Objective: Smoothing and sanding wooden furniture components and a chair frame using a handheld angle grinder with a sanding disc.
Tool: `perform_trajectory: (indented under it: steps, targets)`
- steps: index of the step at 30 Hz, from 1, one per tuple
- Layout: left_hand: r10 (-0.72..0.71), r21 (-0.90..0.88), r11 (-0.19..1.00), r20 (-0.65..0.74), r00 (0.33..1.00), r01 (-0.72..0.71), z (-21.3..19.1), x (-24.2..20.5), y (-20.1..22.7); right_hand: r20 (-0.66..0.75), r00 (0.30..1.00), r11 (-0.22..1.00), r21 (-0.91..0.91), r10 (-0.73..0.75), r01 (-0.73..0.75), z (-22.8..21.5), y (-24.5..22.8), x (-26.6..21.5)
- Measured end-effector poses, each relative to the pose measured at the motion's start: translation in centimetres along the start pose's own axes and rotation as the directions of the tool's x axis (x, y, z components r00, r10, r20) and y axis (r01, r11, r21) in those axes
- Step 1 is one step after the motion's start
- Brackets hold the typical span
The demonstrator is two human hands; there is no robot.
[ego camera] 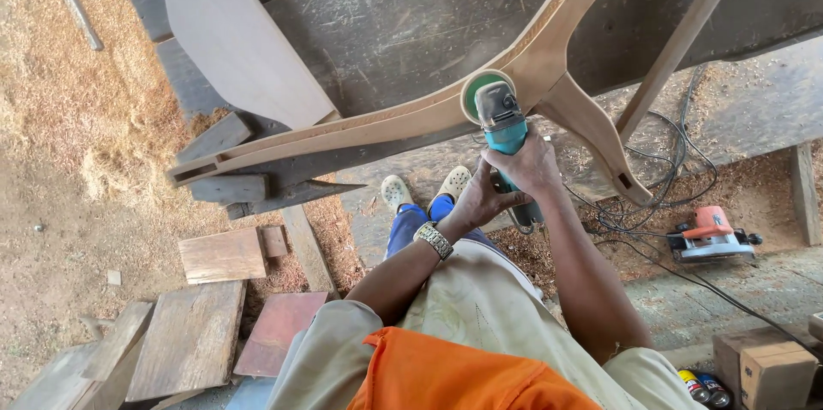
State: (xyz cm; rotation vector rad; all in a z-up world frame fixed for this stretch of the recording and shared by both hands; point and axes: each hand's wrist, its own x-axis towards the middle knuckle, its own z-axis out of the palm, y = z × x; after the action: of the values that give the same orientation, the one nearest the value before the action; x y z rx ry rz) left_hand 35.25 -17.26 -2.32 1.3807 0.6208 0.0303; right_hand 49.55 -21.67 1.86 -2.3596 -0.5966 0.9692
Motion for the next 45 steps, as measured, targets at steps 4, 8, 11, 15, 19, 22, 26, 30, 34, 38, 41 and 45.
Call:
perform_trajectory:
  steps: [4,8,11,15,19,22,26,30,34,38,41,45]
  targets:
    - [0.027,-0.066,0.997,-0.006,1.0,-0.027,-1.5,-1.5,-1.3,0.037,0.999,1.0,0.018,-0.021,0.02,1.9,-1.1,-0.7]
    - [0.035,-0.076,0.996,-0.017,0.999,-0.036,-3.5,-3.0,-1.9,0.082,0.997,1.0,-0.012,-0.007,0.008,3.6,-3.2,-1.5]
    - [0.064,-0.078,0.995,-0.036,0.997,-0.066,-5.0,-4.4,-2.1,0.082,0.996,1.0,0.001,-0.03,0.03,5.0,-4.5,-2.4]
    - [0.053,-0.149,0.987,-0.037,0.998,-0.058,-7.5,-6.7,-1.4,0.093,0.995,0.999,-0.011,-0.04,0.041,7.5,-6.3,-3.3]
    - [0.02,-0.208,0.978,-0.026,0.999,-0.025,-9.8,-9.0,-2.2,0.156,0.983,0.996,0.015,-0.094,0.093,10.9,-7.2,-4.1]
    - [0.056,-0.301,0.951,-0.048,0.997,-0.068,-11.3,-10.9,-2.4,0.179,0.972,0.989,0.029,-0.151,0.148,12.4,-8.6,-4.9]
    - [0.04,-0.373,0.926,-0.062,0.997,-0.061,-12.3,-12.0,-2.8,0.172,0.967,0.982,0.044,-0.19,0.185,12.5,-10.8,-6.3]
    - [0.063,-0.462,0.884,-0.029,0.998,-0.069,-11.7,-11.8,-3.0,0.123,0.973,0.981,0.017,-0.196,0.196,12.3,-9.8,-6.4]
    - [0.07,-0.403,0.913,-0.008,0.997,-0.068,-10.2,-10.3,-2.0,0.103,0.984,0.988,-0.031,-0.144,0.148,10.5,-8.6,-5.9]
    - [0.014,-0.309,0.951,0.012,1.0,-0.009,-7.9,-8.2,-1.6,0.096,0.989,0.992,0.057,-0.116,0.111,8.1,-6.6,-5.0]
    - [0.067,-0.33,0.942,0.024,0.997,-0.055,-5.6,-6.3,-2.1,0.085,0.991,0.992,0.083,-0.099,0.092,6.5,-3.9,-3.8]
    - [0.035,-0.206,0.978,0.028,0.999,-0.029,-3.3,-3.4,-1.7,0.081,0.995,0.994,0.098,-0.053,0.045,3.3,-2.5,-2.5]
